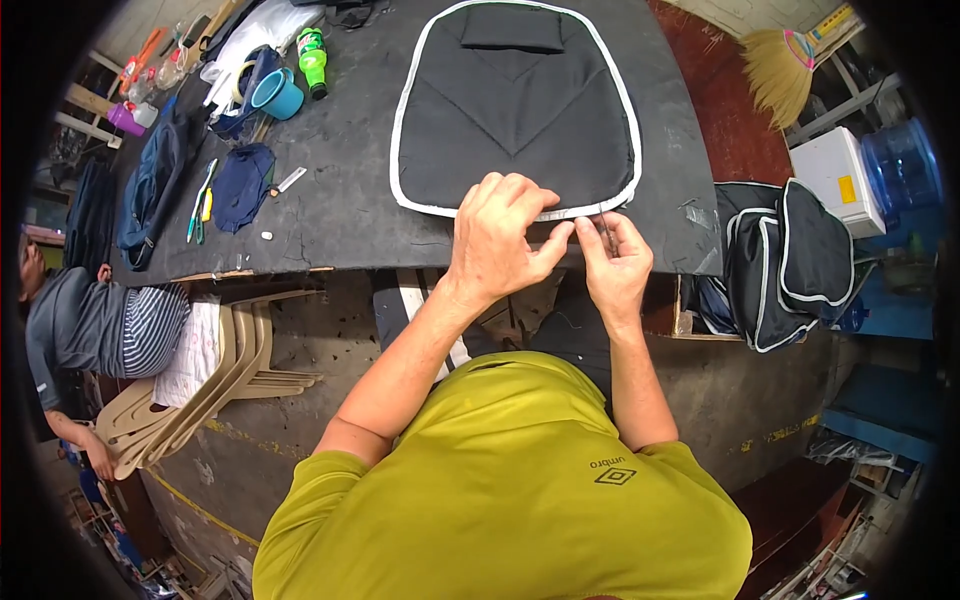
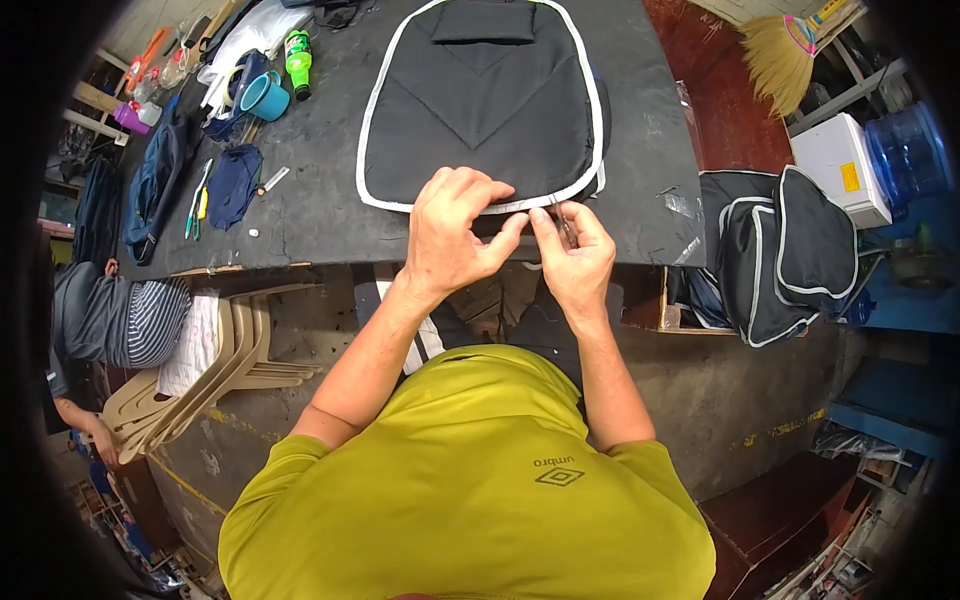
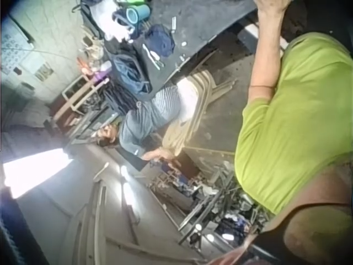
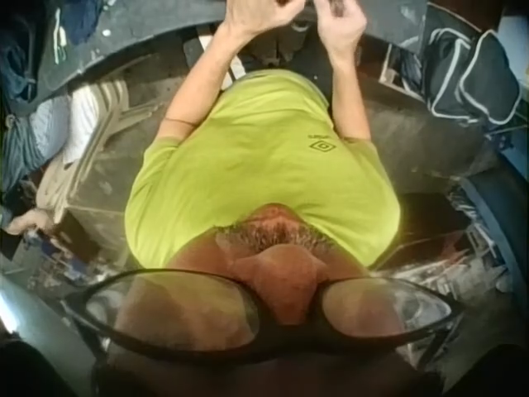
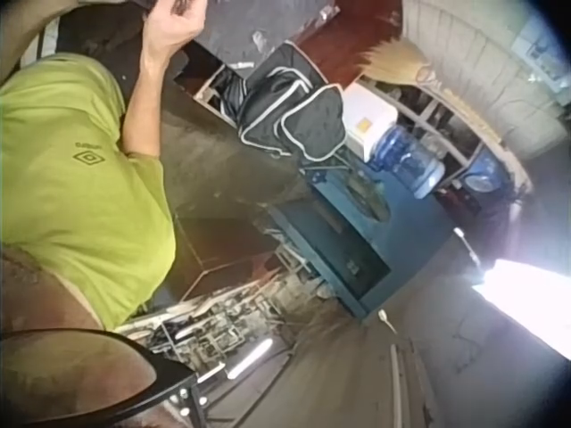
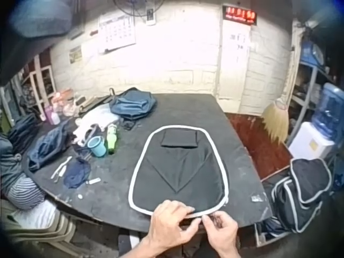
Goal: Inspecting a backpack for quality control, checking seams and zippers, and turning it inside out.
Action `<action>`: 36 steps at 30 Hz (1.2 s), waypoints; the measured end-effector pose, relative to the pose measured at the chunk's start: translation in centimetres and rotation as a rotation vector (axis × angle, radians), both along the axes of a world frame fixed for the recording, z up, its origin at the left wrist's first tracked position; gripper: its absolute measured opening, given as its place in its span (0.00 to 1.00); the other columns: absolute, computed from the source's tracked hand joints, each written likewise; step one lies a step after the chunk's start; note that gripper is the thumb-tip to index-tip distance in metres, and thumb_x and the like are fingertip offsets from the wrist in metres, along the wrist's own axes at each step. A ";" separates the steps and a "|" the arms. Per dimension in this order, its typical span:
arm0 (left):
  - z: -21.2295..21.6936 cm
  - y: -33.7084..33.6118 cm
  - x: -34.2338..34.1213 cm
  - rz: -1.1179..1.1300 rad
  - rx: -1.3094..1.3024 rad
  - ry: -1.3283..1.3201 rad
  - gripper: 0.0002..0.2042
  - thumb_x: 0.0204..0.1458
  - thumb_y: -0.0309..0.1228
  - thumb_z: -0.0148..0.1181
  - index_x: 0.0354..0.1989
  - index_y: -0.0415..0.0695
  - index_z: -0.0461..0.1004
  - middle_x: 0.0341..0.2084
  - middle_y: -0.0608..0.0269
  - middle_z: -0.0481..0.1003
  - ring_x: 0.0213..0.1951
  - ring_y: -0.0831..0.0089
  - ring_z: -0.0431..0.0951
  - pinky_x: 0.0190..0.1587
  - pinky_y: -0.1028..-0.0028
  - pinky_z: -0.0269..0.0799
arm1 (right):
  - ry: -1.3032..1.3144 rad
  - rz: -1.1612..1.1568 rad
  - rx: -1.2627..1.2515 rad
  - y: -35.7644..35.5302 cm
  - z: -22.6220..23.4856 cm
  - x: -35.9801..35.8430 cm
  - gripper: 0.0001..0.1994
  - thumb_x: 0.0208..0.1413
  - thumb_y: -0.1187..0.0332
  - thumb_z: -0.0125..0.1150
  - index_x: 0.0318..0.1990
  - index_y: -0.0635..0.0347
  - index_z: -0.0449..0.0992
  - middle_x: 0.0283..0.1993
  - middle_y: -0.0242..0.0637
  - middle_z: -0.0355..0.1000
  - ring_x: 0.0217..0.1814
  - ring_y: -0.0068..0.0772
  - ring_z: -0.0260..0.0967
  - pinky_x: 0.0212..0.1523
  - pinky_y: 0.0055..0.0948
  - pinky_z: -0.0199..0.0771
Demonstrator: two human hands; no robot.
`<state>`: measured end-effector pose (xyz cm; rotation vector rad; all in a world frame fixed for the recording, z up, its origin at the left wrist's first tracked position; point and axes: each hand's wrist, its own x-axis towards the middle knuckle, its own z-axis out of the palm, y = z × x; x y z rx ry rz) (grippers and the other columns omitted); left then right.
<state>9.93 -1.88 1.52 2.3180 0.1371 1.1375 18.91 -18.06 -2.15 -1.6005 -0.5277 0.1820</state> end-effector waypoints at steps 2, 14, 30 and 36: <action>-0.5 -0.3 0.3 0.037 0.081 0.002 0.08 0.46 0.28 0.76 0.35 0.47 0.84 0.31 0.65 0.79 0.33 0.61 0.78 0.37 0.63 0.70 | 0.011 0.004 0.107 0.7 -0.6 0.0 0.04 0.71 0.74 0.71 0.42 0.64 0.83 0.34 0.16 0.73 0.31 0.05 0.59 0.31 0.15 0.57; -0.8 -1.6 -0.9 -0.072 -0.265 -0.047 0.07 0.48 0.18 0.69 0.32 0.41 0.78 0.28 0.61 0.78 0.31 0.64 0.79 0.37 0.65 0.75 | -0.611 -0.177 -0.137 -1.2 -1.2 0.4 0.17 0.63 0.68 0.79 0.53 0.62 0.79 0.38 0.32 0.76 0.37 0.27 0.70 0.42 0.29 0.73; 4.3 -1.0 -5.8 -0.170 -0.284 -0.248 0.06 0.51 0.20 0.64 0.36 0.42 0.75 0.33 0.57 0.75 0.35 0.60 0.75 0.40 0.65 0.73 | -0.744 -0.140 -0.109 -2.8 -1.6 0.8 0.14 0.57 0.75 0.77 0.50 0.62 0.81 0.41 0.35 0.76 0.36 0.29 0.70 0.37 0.28 0.73; 2.0 -1.1 -1.7 0.066 -0.046 0.084 0.13 0.53 0.35 0.76 0.44 0.46 0.85 0.39 0.64 0.79 0.42 0.60 0.77 0.47 0.59 0.67 | -0.785 -0.140 -0.175 -4.7 -1.2 0.7 0.14 0.57 0.75 0.77 0.49 0.62 0.82 0.42 0.36 0.76 0.35 0.28 0.71 0.37 0.28 0.74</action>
